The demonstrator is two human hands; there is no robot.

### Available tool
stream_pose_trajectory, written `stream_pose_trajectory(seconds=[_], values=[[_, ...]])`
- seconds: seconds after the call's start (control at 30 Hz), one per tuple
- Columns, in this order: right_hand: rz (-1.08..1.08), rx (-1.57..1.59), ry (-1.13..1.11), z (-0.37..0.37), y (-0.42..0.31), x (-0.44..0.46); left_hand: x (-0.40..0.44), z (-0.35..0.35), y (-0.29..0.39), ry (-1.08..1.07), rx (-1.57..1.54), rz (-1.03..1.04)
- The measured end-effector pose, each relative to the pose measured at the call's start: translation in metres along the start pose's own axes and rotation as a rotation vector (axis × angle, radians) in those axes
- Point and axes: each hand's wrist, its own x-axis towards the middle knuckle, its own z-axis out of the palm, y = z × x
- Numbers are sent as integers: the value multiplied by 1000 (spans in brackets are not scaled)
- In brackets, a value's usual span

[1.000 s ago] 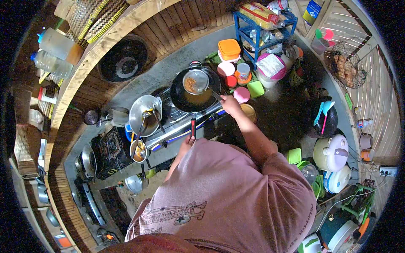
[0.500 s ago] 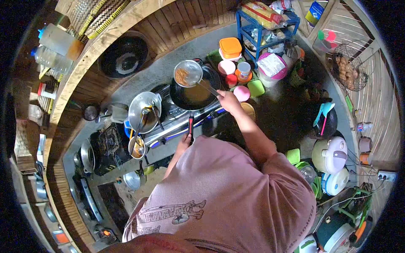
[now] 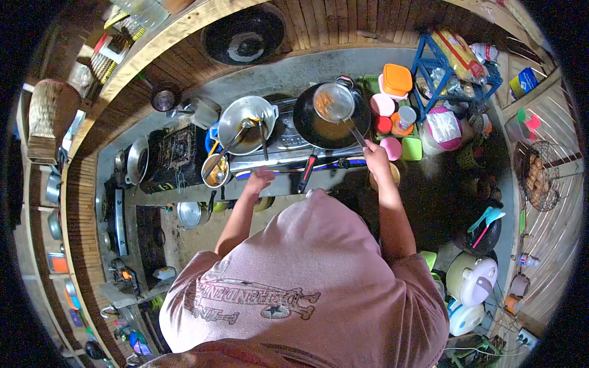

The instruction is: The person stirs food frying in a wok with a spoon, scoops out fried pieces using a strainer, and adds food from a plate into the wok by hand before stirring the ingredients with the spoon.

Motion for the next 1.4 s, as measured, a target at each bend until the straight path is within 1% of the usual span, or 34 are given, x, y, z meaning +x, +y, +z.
stream_pose_trajectory(seconds=[0.07,0.1,0.17,0.2,0.23,0.3,0.33,0.37,0.43,0.47,0.5,0.57,0.6,0.67,0.7,0.77,0.8,0.87,0.9,1.0,1.07,1.1,1.17,1.2,1.23,1.3,1.33,1.4], values=[[38,-89,9,1,8,1,10,-5,12,58,-399,-74],[35,-91,9,1,5,-1,16,-5,20,59,-401,-71],[64,104,0,1,-7,-9,31,-5,36,13,-690,-153],[64,103,-1,2,-9,-9,48,-6,31,-39,-684,-89],[35,113,5,3,-10,-10,50,-2,44,-39,-686,-91],[6,120,13,5,-6,-8,55,6,67,118,-563,-135],[-10,92,2,8,3,-4,64,8,67,169,-444,-150],[-26,63,-8,9,11,0,68,7,64,167,-445,-150],[2,7,0,4,-12,-13,80,6,60,273,-339,-103],[35,-46,5,3,-25,-21,83,3,56,245,-451,-73],[37,-46,7,3,-30,-25,76,2,59,243,-451,-73],[51,96,4,3,-33,-30,51,4,75,181,-602,-59],[54,97,10,4,-29,-29,41,6,79,175,-599,-61],[105,136,13,8,-13,-25,24,8,84,157,-859,-73],[110,137,16,9,-7,-24,18,8,83,154,-857,-77],[80,45,39,7,5,-20,8,9,80,103,-1040,-32],[82,43,40,5,1,-21,-1,10,86,89,-1056,-18],[209,143,8,1,-14,-29,-14,11,92,59,-1054,-5],[211,140,10,1,-14,-30,-16,13,92,31,-1055,11],[184,114,-1,1,-8,-25,-3,13,73,39,-1069,-54],[90,93,30,7,11,-16,-2,15,69,50,-1070,-52],[94,92,36,5,9,-18,-3,17,73,63,-1071,-49],[30,71,47,4,3,-21,-8,17,80,70,-1053,-38],[90,107,30,2,-11,-27,-12,17,83,84,-1037,-26],[96,107,39,2,-15,-28,-12,16,79,75,-1034,-32],[159,67,5,0,-18,-28,-6,15,69,55,-1016,-85],[84,121,23,4,-11,-26,-1,14,61,106,-982,-125],[69,93,28,3,-8,-28,-1,6,52,77,-985,-100]])
